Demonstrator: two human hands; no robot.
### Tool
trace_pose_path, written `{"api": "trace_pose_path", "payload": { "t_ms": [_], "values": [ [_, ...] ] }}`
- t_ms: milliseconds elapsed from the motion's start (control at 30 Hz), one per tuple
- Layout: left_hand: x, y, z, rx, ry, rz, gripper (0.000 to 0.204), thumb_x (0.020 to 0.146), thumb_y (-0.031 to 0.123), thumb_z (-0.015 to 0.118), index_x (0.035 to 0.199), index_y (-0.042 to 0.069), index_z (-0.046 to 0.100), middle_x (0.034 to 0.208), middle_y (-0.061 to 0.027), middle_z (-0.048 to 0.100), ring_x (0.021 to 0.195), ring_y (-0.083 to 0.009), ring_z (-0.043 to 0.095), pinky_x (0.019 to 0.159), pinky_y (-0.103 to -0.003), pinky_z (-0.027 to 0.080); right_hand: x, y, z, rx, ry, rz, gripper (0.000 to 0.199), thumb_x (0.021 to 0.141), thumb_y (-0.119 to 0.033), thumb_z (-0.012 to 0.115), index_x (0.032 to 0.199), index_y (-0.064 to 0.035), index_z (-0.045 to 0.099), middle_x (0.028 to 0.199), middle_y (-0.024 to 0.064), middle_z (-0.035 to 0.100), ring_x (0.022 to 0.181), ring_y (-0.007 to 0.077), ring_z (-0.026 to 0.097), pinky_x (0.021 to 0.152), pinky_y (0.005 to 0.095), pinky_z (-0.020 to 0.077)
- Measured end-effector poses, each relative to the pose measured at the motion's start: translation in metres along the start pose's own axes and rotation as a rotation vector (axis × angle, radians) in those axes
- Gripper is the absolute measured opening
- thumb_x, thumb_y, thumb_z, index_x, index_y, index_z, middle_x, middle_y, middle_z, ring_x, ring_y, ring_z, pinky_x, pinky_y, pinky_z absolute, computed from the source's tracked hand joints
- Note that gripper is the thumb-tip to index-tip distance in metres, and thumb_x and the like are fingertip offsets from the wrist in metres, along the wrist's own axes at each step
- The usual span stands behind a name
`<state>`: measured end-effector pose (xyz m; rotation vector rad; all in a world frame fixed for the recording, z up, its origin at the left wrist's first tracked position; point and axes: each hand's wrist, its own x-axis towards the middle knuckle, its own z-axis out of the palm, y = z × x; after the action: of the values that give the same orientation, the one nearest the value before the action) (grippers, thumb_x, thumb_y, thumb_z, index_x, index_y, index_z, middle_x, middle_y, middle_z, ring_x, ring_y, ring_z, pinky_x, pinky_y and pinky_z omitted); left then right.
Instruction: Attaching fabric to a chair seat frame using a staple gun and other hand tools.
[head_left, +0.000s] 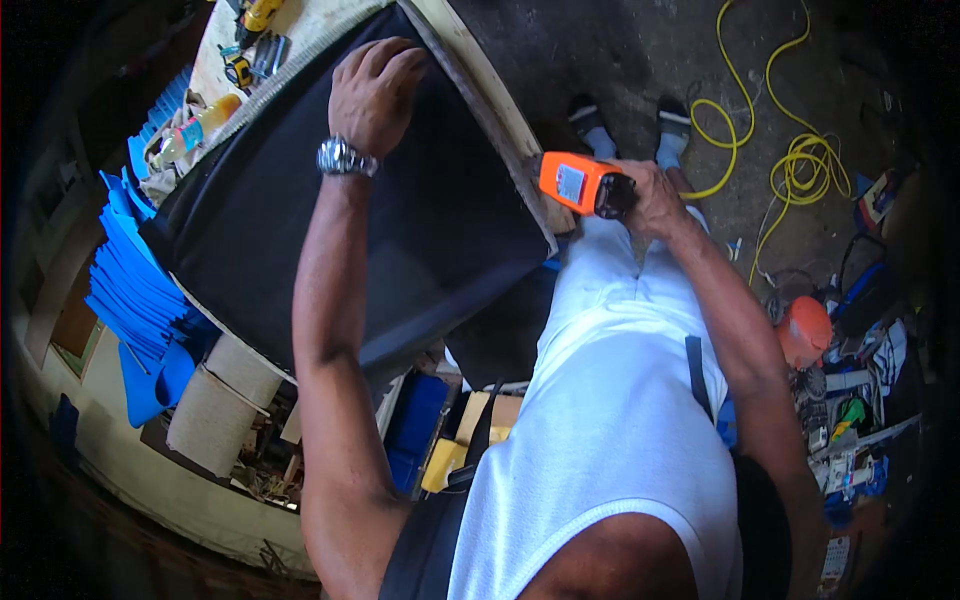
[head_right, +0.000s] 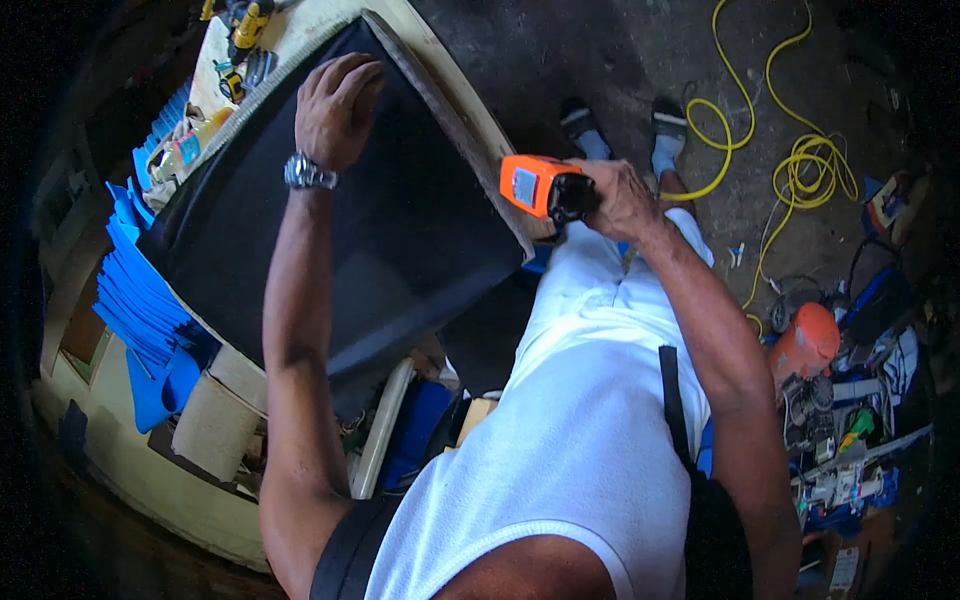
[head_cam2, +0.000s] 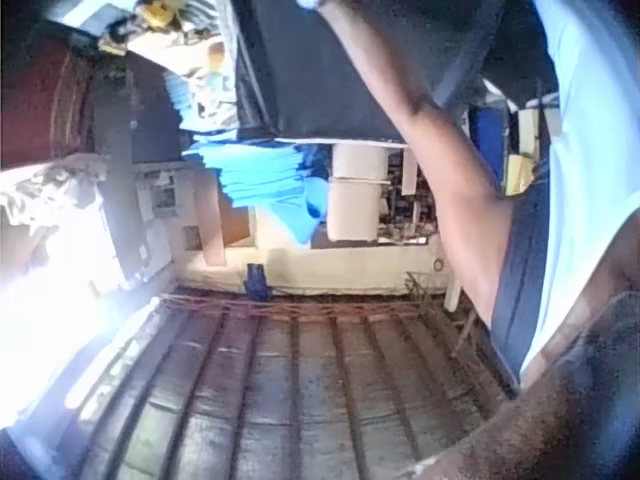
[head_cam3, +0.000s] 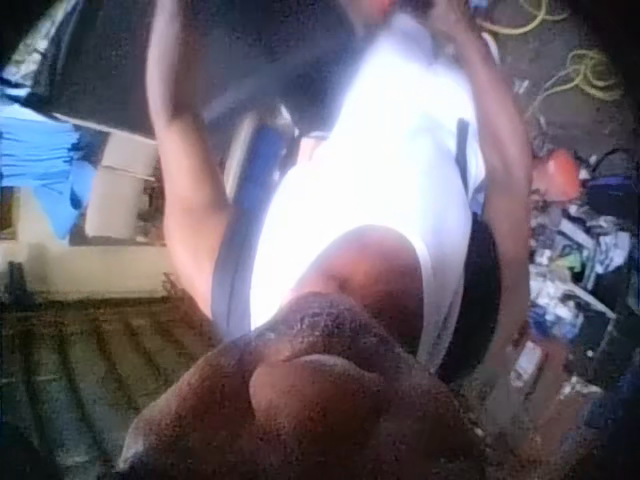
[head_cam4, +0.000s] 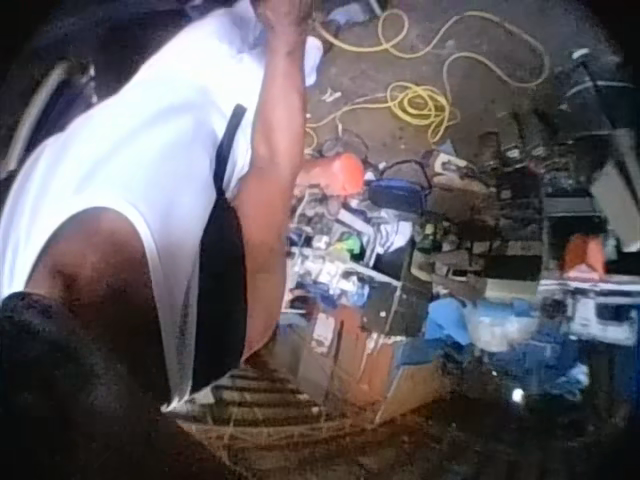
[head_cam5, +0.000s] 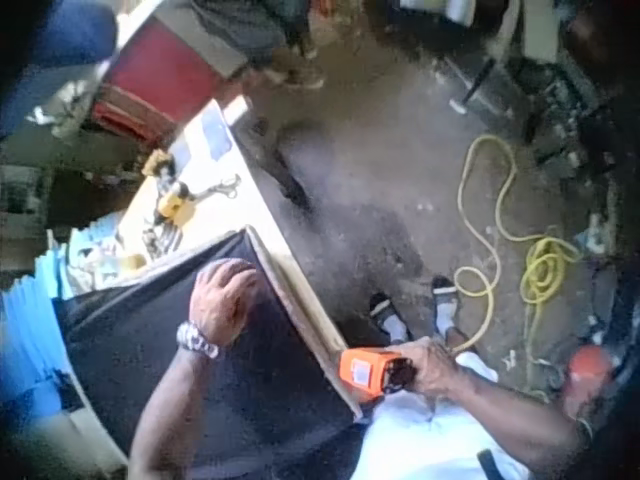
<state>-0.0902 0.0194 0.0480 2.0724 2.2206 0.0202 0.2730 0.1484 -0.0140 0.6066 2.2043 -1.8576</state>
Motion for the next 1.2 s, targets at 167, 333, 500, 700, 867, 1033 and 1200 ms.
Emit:
{"api": "trace_pose_path", "payload": {
  "t_ms": [167, 333, 500, 700, 867, 1033, 1200],
  "values": [
    [-0.026, 0.097, -0.006, 0.088, -0.046, -0.471, 0.063, 0.089, 0.037, 0.067, 0.136, 0.002, 0.048, 0.144, -0.0209, 0.047, 0.138, -0.0394, 0.039, 0.114, -0.052, 0.03, -0.013, -0.006, -0.027, 0.037, 0.1, 0.228, 0.038, 0.076, -0.016, 0.081, 0.111, -0.0068, 0.067, 0.099, 0.0143, 0.071, 0.095, 0.0268, 0.069, 0.083, 0.0388, 0.0526],
    [-0.076, 0.173, 0.016, -0.316, -0.325, -0.374, 0.07, 0.087, 0.036, 0.065, 0.141, -0.003, 0.044, 0.15, -0.0231, 0.038, 0.143, -0.0371, 0.031, 0.119, -0.048, 0.023, -0.009, -0.032, -0.077, -0.102, 0.037, 0.465, 0.051, 0.08, -0.03, 0.077, 0.125, -0.0105, 0.061, 0.104, 0.0173, 0.07, 0.101, 0.0323, 0.067, 0.09, 0.0428, 0.049],
    [-0.059, 0.189, 0.039, -0.299, -0.211, -0.473, 0.074, 0.095, 0.051, 0.05, 0.144, -0.002, 0.041, 0.154, -0.0234, 0.032, 0.147, -0.0362, 0.025, 0.12, -0.047, 0.019, 0.001, -0.031, -0.131, -0.115, -0.01, 0.345, 0.05, 0.082, -0.025, 0.072, 0.128, -0.0094, 0.059, 0.104, 0.0177, 0.07, 0.102, 0.0294, 0.066, 0.09, 0.0405, 0.0484],
    [-0.009, 0.133, 0.074, -0.009, -0.01, -0.921, 0.087, 0.089, 0.056, 0.056, 0.149, -0.002, 0.031, 0.159, -0.0236, 0.022, 0.15, -0.0374, 0.015, 0.12, -0.052, 0.007, 0.057, -0.026, -0.128, -0.101, -0.068, 0.345, 0.045, 0.084, -0.021, 0.072, 0.126, -0.008, 0.06, 0.101, 0.0166, 0.07, 0.097, 0.0231, 0.067, 0.085, 0.0372, 0.0502],
    [0.021, 0.114, 0.075, 0.124, -0.014, -1.006, 0.095, 0.088, 0.063, 0.053, 0.152, -0.002, 0.025, 0.162, -0.0193, 0.015, 0.151, -0.0344, 0.008, 0.12, -0.051, 0.002, 0.103, -0.059, -0.146, -0.044, -0.132, 0.18, 0.031, 0.081, -0.016, 0.078, 0.109, -0.0057, 0.069, 0.089, 0.0111, 0.071, 0.085, 0.0171, 0.066, 0.076, 0.0353, 0.0518],
    [0.022, 0.118, 0.085, 0.103, -0.171, -0.965, 0.097, 0.089, 0.067, 0.048, 0.154, -0.001, 0.021, 0.163, -0.0177, 0.011, 0.152, -0.0323, 0.004, 0.121, -0.049, 0.001, 0.167, -0.08, -0.14, -0.001, -0.148, 0.04, 0.02, 0.09, -0.021, 0.07, 0.1, -0.0045, 0.065, 0.072, 0.0005, 0.06, 0.062, 0.01, 0.058, 0.055, 0.0271, 0.0475],
    [0.012, 0.141, 0.087, 0.072, -0.253, -0.927, 0.094, 0.09, 0.057, 0.054, 0.155, 0.0, 0.016, 0.164, -0.0161, 0.006, 0.152, -0.0299, 0.002, 0.121, -0.048, -0.003, 0.216, -0.085, -0.108, -0.027, -0.121, -0.125, 0.026, 0.09, -0.029, 0.072, 0.098, -0.0056, 0.065, 0.069, 0.0, 0.059, 0.06, 0.0108, 0.057, 0.054, 0.029, 0.0467]
  ]
}}
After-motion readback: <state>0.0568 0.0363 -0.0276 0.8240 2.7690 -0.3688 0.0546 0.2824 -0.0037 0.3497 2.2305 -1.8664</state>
